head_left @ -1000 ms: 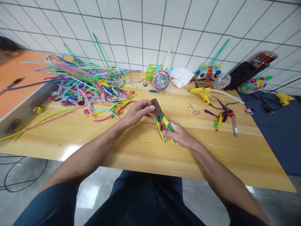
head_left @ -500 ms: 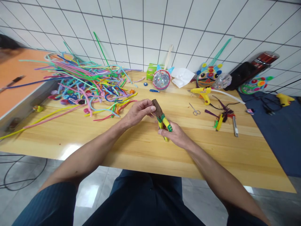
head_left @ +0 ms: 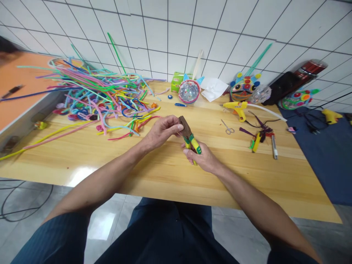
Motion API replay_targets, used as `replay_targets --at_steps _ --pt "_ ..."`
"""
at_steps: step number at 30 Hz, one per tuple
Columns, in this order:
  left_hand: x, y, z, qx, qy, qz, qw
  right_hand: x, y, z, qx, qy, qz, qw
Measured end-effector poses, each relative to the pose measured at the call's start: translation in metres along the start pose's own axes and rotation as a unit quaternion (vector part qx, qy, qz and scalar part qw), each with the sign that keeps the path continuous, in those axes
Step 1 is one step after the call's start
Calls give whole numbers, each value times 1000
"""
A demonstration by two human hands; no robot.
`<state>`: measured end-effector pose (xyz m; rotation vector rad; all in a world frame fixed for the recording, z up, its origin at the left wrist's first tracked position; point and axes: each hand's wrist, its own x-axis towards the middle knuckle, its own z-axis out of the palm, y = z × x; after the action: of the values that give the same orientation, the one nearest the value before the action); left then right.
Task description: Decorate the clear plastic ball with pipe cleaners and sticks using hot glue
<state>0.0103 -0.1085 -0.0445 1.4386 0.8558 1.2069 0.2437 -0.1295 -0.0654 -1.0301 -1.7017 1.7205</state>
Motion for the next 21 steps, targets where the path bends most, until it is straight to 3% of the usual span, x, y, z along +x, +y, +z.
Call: replay_targets --at_steps 8,12,14,16,18,21 --pt "0 6 7 15 9 35 999 6 10 3 28 -14 -37 999" --pt "0 -6 13 22 22 38 999 10 15 0 58 -40 -40 997" --pt "-3 -16 15 76 66 72 992 10 14 -3 84 -58 -40 994" --pt "-8 -25 17 177 148 158 960 7 8 -5 122 -64 -43 990" --pt "-15 -29 21 280 215 259 899 2 1 -6 160 -57 -43 984" --pt "-28 -27 35 372 199 340 841 -3 -8 -5 206 -30 -38 977"
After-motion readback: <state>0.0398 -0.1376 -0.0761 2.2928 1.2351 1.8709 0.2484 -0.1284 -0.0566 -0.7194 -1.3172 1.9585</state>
